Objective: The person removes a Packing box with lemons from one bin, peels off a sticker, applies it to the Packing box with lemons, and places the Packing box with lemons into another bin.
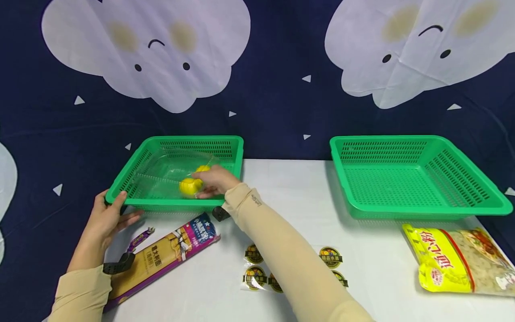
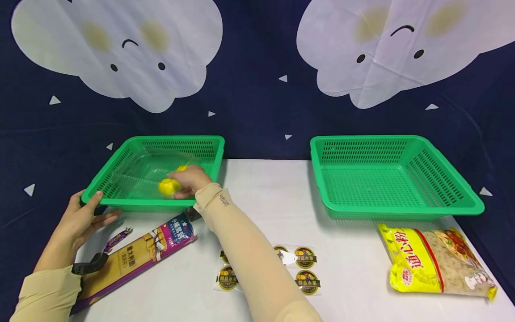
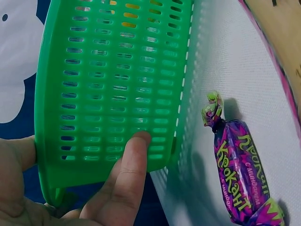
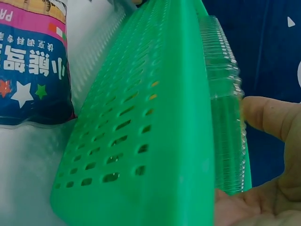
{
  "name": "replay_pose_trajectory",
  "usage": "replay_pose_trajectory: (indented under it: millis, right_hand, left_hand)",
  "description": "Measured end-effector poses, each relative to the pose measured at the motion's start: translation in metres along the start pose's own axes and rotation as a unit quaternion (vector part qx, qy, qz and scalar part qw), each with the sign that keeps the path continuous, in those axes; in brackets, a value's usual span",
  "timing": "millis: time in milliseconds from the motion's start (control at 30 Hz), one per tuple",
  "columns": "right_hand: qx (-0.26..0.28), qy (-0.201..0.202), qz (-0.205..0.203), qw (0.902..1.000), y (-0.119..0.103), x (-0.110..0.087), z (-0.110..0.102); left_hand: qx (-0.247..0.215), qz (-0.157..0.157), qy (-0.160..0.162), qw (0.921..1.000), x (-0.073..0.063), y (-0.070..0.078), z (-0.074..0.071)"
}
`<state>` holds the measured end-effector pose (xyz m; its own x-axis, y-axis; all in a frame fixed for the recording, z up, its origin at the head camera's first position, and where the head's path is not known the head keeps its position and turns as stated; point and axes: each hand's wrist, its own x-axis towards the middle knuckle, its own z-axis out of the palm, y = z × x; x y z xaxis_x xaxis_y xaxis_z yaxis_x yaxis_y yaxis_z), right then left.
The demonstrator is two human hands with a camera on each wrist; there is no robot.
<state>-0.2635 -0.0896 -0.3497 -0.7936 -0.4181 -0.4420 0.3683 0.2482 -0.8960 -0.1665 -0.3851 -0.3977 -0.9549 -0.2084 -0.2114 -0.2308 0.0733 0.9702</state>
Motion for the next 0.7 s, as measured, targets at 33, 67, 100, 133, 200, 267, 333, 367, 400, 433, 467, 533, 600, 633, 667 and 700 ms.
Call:
replay_pose_trajectory:
  millis: [33, 67, 100, 133, 200, 267, 333, 367, 400, 433, 467, 533, 600, 633, 667, 700]
  right_hand:
    - [0.003, 0.001, -0.002, 1.0000, -0.0006, -0.0003, 0.0000]
    - [0.007, 0.002, -0.003, 1.0000, -0.0012, -0.0004, 0.0001]
    - [0.010, 0.002, -0.003, 0.9999, -0.0016, -0.0006, 0.0002]
    - [0.013, 0.002, -0.003, 0.9999, -0.0017, -0.0006, 0.0004]
    - [0.017, 0.002, -0.003, 0.9998, -0.0019, -0.0007, 0.0010]
    - [0.017, 0.002, -0.004, 0.9998, -0.0013, -0.0004, 0.0020]
    - [0.018, 0.003, -0.007, 0.9998, -0.0009, -0.0005, 0.0030]
    - [0.018, 0.004, -0.009, 0.9998, -0.0008, -0.0008, 0.0034]
    - [0.017, 0.004, -0.011, 0.9998, -0.0007, -0.0009, 0.0037]
    - [0.016, 0.005, -0.012, 0.9998, -0.0007, -0.0013, 0.0040]
    - [0.015, 0.005, -0.014, 0.9998, -0.0007, -0.0017, 0.0041]
    - [0.015, 0.005, -0.015, 0.9998, -0.0007, -0.0029, 0.0039]
    - [0.014, 0.002, -0.015, 0.9998, -0.0006, -0.0040, 0.0034]
    - [0.014, 0.000, -0.015, 0.9998, -0.0005, -0.0044, 0.0030]
    - [0.013, -0.001, -0.015, 0.9998, -0.0005, -0.0048, 0.0026]
    - [0.013, -0.003, -0.015, 0.9998, -0.0003, -0.0049, 0.0022]
  left_hand:
    - [-0.002, 0.000, 0.001, 1.0000, 0.0005, 0.0004, 0.0001]
    - [-0.001, -0.001, 0.002, 1.0000, 0.0009, 0.0007, 0.0003]
    - [0.000, -0.001, 0.002, 1.0000, 0.0012, 0.0010, 0.0002]
    - [0.000, 0.000, 0.001, 1.0000, 0.0015, 0.0013, 0.0001]
    - [0.005, 0.002, 0.003, 1.0000, 0.0017, 0.0015, -0.0001]
    - [0.008, 0.004, 0.005, 0.9999, 0.0016, 0.0006, -0.0005]
    - [0.010, 0.008, 0.004, 0.9999, 0.0014, 0.0001, -0.0010]
    - [0.011, 0.010, 0.003, 0.9999, 0.0013, -0.0001, -0.0011]
    - [0.009, 0.011, 0.003, 0.9999, 0.0011, -0.0003, -0.0013]
    - [0.008, 0.013, 0.002, 0.9999, 0.0010, -0.0003, -0.0014]
    - [0.008, 0.014, 0.001, 0.9999, 0.0008, -0.0004, -0.0015]
    - [0.005, 0.014, 0.001, 0.9999, 0.0006, -0.0007, -0.0014]
    - [0.000, 0.013, 0.002, 0.9999, 0.0007, -0.0011, -0.0011]
    - [-0.001, 0.014, 0.003, 0.9999, 0.0009, -0.0013, -0.0008]
    - [-0.001, 0.014, 0.003, 0.9999, 0.0011, -0.0016, -0.0004]
    - [-0.001, 0.014, 0.004, 0.9999, 0.0014, -0.0019, 0.0000]
